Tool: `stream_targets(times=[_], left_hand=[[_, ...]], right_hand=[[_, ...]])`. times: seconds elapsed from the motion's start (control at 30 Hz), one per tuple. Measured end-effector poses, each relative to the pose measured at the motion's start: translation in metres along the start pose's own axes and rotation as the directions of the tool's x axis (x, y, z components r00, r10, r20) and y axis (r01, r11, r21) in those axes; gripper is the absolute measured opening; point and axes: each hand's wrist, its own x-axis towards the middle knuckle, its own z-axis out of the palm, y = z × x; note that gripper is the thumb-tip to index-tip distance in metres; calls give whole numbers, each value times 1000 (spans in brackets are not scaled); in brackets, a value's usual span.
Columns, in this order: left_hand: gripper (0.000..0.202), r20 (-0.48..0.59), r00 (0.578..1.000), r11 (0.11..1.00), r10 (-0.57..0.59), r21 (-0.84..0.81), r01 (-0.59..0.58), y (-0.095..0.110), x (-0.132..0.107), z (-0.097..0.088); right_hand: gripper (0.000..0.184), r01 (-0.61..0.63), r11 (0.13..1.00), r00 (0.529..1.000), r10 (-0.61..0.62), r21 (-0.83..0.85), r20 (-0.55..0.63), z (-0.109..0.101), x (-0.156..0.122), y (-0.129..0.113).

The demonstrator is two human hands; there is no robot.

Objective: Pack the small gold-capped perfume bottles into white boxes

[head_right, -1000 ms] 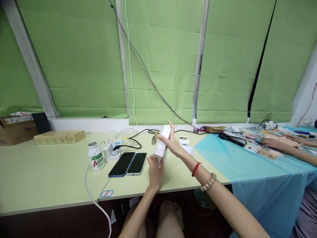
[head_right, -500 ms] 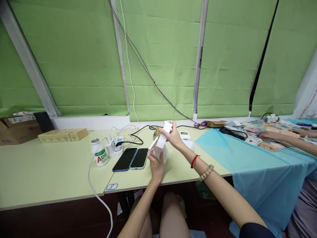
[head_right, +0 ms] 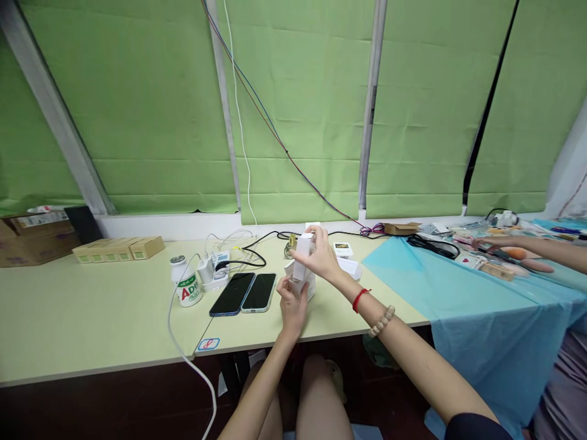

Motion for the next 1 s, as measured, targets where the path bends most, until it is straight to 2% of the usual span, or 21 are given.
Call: stream_targets(times=[0.1, 0.23, 0.4, 0.5, 0.6, 0.7, 0.8, 0.9, 1.0], left_hand=[[39, 10, 998, 998, 60, 23, -60, 0, 0, 0], [38, 58, 997, 999, 50, 6, -51, 1, 0, -1], [41, 83, 996, 999, -38, 2, 38, 3, -1, -2], [43, 93, 990, 994, -103, -26, 106, 5, -1, -3], [43, 69, 990, 988, -121, -89, 127, 5, 0, -4], [41, 28, 994, 985, -106, -134, 109, 3, 1, -2], [41, 34, 995, 986, -93, -139, 96, 1, 2, 0], [41, 59, 994, 983, -93, -154, 101, 1, 2, 0], [43, 39, 993, 977, -107, -180, 113, 4, 3, -3]], right_hand=[[57, 47, 981, 999, -47, -191, 4, 3, -6, 2], [57, 57, 966, 994, -79, -253, -79, 9, -13, 7], [54, 103, 943, 992, -122, -317, -42, 14, -19, 1], [50, 72, 934, 996, -87, -351, -26, 12, -16, -8], [56, 36, 933, 999, -38, -358, 1, 9, -10, -12], [58, -18, 935, 998, 35, -354, 42, 7, -6, -7], [54, -74, 927, 991, 108, -367, 74, 8, -9, 3], [52, -68, 918, 988, 116, -390, 101, 13, -18, 10], [53, -25, 916, 982, 97, -401, 160, 17, -27, 13]])
